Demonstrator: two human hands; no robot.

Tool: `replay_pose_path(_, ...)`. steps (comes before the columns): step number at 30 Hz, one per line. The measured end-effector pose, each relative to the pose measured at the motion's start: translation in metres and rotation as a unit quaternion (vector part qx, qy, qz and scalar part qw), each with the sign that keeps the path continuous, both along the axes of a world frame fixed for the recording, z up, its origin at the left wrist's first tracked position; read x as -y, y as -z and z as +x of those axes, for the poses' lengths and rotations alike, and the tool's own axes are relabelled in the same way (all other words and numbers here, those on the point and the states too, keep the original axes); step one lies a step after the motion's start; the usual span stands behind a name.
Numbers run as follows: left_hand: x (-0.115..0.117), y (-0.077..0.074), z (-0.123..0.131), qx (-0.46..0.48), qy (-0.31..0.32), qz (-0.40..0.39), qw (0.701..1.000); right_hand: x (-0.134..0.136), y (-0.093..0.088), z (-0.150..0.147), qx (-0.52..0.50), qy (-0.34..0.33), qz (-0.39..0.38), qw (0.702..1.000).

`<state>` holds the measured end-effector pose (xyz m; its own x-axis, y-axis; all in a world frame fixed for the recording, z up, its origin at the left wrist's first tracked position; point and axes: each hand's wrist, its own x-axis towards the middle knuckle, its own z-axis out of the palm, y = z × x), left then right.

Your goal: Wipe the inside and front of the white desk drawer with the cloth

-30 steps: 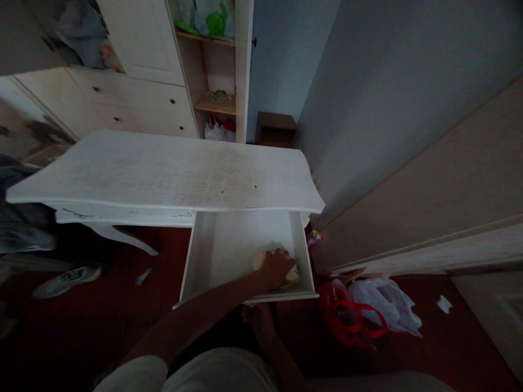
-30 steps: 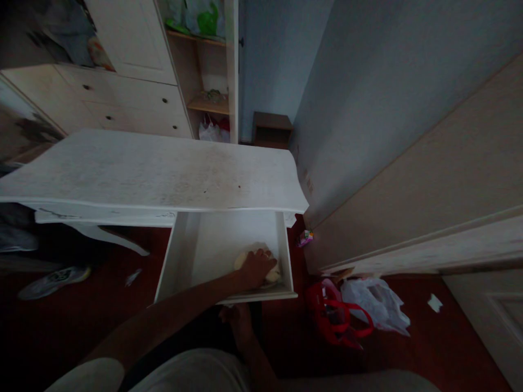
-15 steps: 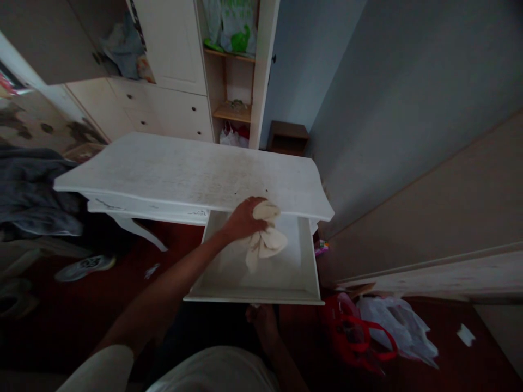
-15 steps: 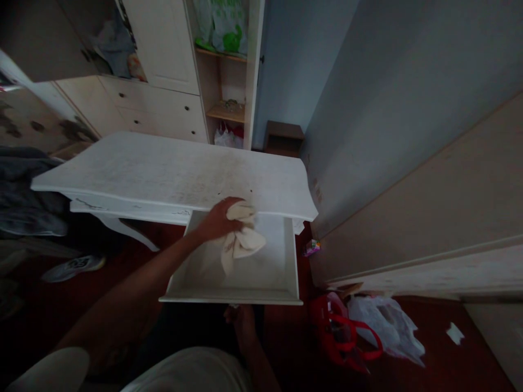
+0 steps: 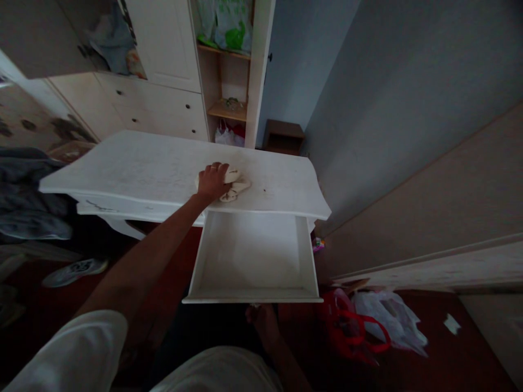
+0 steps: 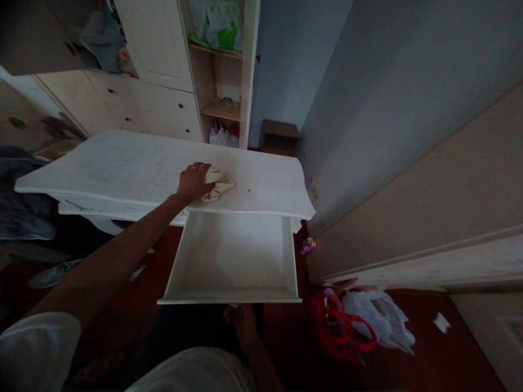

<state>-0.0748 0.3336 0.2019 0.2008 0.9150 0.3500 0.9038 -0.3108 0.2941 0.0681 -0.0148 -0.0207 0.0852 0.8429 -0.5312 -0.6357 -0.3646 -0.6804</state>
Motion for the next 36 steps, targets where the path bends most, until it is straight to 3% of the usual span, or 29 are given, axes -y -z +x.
replay_pose_path(3,-0.003,0.015,-0.001,-0.011,-0.059,-0.02,0.998,0.001,-0.004,0.003,0.031,-0.017,0.008,0.999)
replay_pose_path(7,0.0,0.017,-0.013,-0.002,-0.009,-0.012,1.0,0.001,-0.009,0.009,0.058,-0.059,0.001,0.997)
replay_pose_path(9,0.004,0.018,-0.023,-0.007,-0.014,-0.006,1.0,0.0,-0.011,0.011,0.057,-0.073,-0.011,0.996)
replay_pose_path(13,0.006,0.027,-0.039,0.011,-0.072,-0.01,0.997,0.001,-0.015,0.011,0.066,-0.063,-0.017,0.996)
replay_pose_path(18,-0.004,0.037,-0.044,0.041,-0.065,-0.016,0.997,0.002,-0.029,0.005,0.074,-0.039,-0.034,0.996)
replay_pose_path(27,-0.009,0.044,-0.045,0.077,-0.069,-0.004,0.995,-0.004,-0.062,0.0,0.079,-0.073,-0.088,0.99)
replay_pose_path(32,-0.008,0.043,-0.044,0.072,-0.079,-0.006,0.994,-0.01,-0.084,0.009,0.082,-0.059,-0.106,0.989)
replay_pose_path(36,-0.008,0.043,-0.043,0.074,-0.079,-0.004,0.994,-0.019,-0.091,0.012,0.084,-0.07,-0.109,0.988)
